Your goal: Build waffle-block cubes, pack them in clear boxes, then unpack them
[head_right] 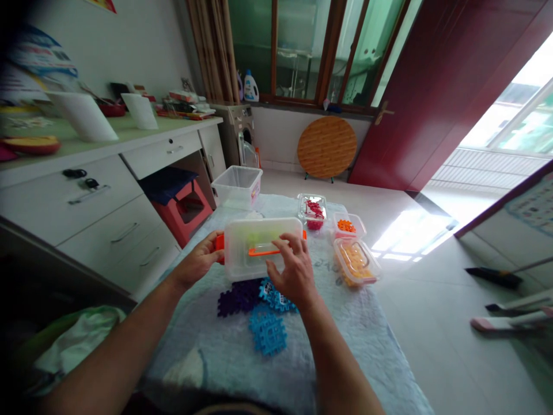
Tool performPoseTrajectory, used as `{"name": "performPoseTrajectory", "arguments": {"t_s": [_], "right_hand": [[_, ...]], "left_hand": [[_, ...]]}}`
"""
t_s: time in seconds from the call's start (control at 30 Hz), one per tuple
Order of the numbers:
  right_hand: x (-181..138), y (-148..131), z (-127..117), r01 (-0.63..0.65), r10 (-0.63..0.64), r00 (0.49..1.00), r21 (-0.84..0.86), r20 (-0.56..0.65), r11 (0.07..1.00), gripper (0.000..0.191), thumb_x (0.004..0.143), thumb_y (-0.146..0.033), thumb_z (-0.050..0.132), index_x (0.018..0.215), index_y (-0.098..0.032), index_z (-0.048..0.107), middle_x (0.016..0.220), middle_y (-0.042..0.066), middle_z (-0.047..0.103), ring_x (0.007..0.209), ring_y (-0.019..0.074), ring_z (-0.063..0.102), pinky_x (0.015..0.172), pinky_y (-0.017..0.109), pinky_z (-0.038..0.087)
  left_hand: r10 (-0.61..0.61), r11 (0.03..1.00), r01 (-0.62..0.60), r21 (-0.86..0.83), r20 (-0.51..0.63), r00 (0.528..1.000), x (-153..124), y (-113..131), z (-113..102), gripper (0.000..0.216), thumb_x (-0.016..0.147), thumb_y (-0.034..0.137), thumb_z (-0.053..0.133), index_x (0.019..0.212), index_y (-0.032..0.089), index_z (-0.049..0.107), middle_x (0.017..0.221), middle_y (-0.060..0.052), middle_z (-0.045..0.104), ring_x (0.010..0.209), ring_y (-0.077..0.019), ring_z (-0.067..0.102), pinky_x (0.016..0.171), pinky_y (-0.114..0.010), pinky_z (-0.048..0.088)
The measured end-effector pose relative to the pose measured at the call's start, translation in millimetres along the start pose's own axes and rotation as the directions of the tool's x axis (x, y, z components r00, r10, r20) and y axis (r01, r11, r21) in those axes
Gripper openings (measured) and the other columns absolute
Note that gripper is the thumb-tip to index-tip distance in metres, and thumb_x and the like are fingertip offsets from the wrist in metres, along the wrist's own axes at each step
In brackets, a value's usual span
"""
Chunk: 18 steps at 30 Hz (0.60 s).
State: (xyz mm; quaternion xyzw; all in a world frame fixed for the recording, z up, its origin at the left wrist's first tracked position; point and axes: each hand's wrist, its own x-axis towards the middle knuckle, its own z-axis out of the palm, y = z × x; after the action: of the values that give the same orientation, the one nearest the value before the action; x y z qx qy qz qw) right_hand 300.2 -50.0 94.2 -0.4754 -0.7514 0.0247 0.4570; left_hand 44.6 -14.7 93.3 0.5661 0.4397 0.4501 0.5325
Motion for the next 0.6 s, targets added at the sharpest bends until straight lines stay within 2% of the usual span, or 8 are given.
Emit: {"name": "performPoseTrajectory", "arguments": {"t_s": [0.07, 0.13, 0.23, 0.33, 0.4, 0.47, 0.53, 0.6], "right_hand": [[-1.1, -5.1, 4.0, 0.015, -0.013, 0.998, -0.032, 0.067, 0.999, 0.021, 0.086, -0.025, 0.058, 0.103, -0.026, 0.068, 0.119, 0.01, 0.058, 0.108, 0.0272, 0.054, 0.096, 0.047, 0.047], [-2.4, -4.4, 7.1, -0.005, 0.006, 0.999, -0.028, 0.053, 1.0, 0.017, 0.09, -0.024, 0.053, 0.094, -0.026, 0.069, 0.115, 0.009, 0.061, 0.104, 0.0253, 0.055, 0.096, 0.046, 0.047], [-4.1, -0.3, 5.0, -0.018, 0.02, 0.999, 0.044, -0.048, 0.999, 0.017, 0.093, -0.025, 0.05, 0.093, -0.025, 0.067, 0.111, 0.008, 0.064, 0.106, 0.0241, 0.057, 0.098, 0.045, 0.046], [-4.5, 2.7, -2.2, -0.081, 0.113, 0.974, 0.166, -0.194, 0.983, 0.017, 0.094, -0.027, 0.048, 0.093, -0.023, 0.065, 0.108, 0.008, 0.066, 0.106, 0.0229, 0.059, 0.095, 0.042, 0.047], [-3.8, 5.6, -6.1, -0.157, 0.23, 0.931, 0.26, -0.284, 0.953, 0.017, 0.094, -0.03, 0.049, 0.092, -0.022, 0.063, 0.105, 0.007, 0.067, 0.102, 0.0221, 0.061, 0.092, 0.039, 0.048], [-2.7, 10.2, -8.0, -0.23, 0.356, 0.866, 0.352, -0.351, 0.907, 0.018, 0.094, -0.034, 0.05, 0.093, -0.021, 0.063, 0.1, 0.006, 0.067, 0.092, 0.0201, 0.062, 0.085, 0.036, 0.049], [-1.6, 16.0, -8.3, -0.288, 0.462, 0.8, 0.43, -0.383, 0.855, 0.02, 0.092, -0.037, 0.052, 0.092, -0.02, 0.063, 0.09, 0.003, 0.066, 0.08, 0.0171, 0.06, 0.076, 0.031, 0.049], [-1.0, 21.8, -7.8, -0.319, 0.53, 0.758, 0.493, -0.38, 0.81, 0.021, 0.09, -0.039, 0.054, 0.09, -0.019, 0.063, 0.082, 0.001, 0.064, 0.071, 0.0149, 0.056, 0.069, 0.028, 0.047]], "left_hand": [[-0.011, 0.999, 0.011, -0.041, 0.0, 1.0, -2.4, 0.4, 3.0, 0.03, 0.069, 0.019, 0.066, 0.098, 0.021, 0.062, 0.081, 0.002, 0.064, 0.069, -0.0129, 0.057, 0.065, -0.024, 0.048], [-0.034, 0.997, 0.033, -0.067, -0.015, 0.999, -4.4, 0.8, 6.2, 0.022, 0.069, 0.022, 0.067, 0.09, 0.02, 0.061, 0.078, 0.002, 0.062, 0.067, -0.0125, 0.056, 0.065, -0.024, 0.048], [-0.079, 0.993, 0.072, -0.088, -0.074, 0.994, -6.8, -0.6, 9.4, 0.02, 0.069, 0.025, 0.066, 0.087, 0.021, 0.059, 0.077, 0.003, 0.061, 0.067, -0.013, 0.057, 0.063, -0.024, 0.048], [-0.104, 0.99, 0.09, -0.107, -0.136, 0.985, -10.2, -3.0, 10.2, 0.02, 0.069, 0.027, 0.065, 0.086, 0.021, 0.058, 0.079, 0.002, 0.062, 0.069, -0.0146, 0.059, 0.063, -0.025, 0.049], [-0.107, 0.989, 0.091, -0.116, -0.141, 0.984, -13.8, -2.6, 10.6, 0.021, 0.07, 0.029, 0.063, 0.089, 0.02, 0.059, 0.085, 0.0, 0.064, 0.074, -0.0163, 0.061, 0.065, -0.027, 0.05], [-0.094, 0.992, 0.084, -0.093, -0.118, 0.988, -17.4, 0.2, 11.7, 0.026, 0.073, 0.034, 0.064, 0.096, 0.02, 0.061, 0.089, -0.001, 0.065, 0.08, -0.0179, 0.061, 0.067, -0.027, 0.05], [-0.071, 0.997, 0.069, -0.023, -0.095, 0.993, -19.3, 4.0, 13.4, 0.032, 0.075, 0.039, 0.068, 0.098, 0.02, 0.061, 0.088, -0.002, 0.064, 0.079, -0.0174, 0.061, 0.066, -0.025, 0.049], [-0.071, 0.995, 0.077, 0.07, -0.088, 0.994, -19.0, 7.4, 14.9, 0.034, 0.072, 0.042, 0.073, 0.095, 0.019, 0.061, 0.083, -0.001, 0.064, 0.073, -0.016, 0.059, 0.061, -0.023, 0.047]]}}
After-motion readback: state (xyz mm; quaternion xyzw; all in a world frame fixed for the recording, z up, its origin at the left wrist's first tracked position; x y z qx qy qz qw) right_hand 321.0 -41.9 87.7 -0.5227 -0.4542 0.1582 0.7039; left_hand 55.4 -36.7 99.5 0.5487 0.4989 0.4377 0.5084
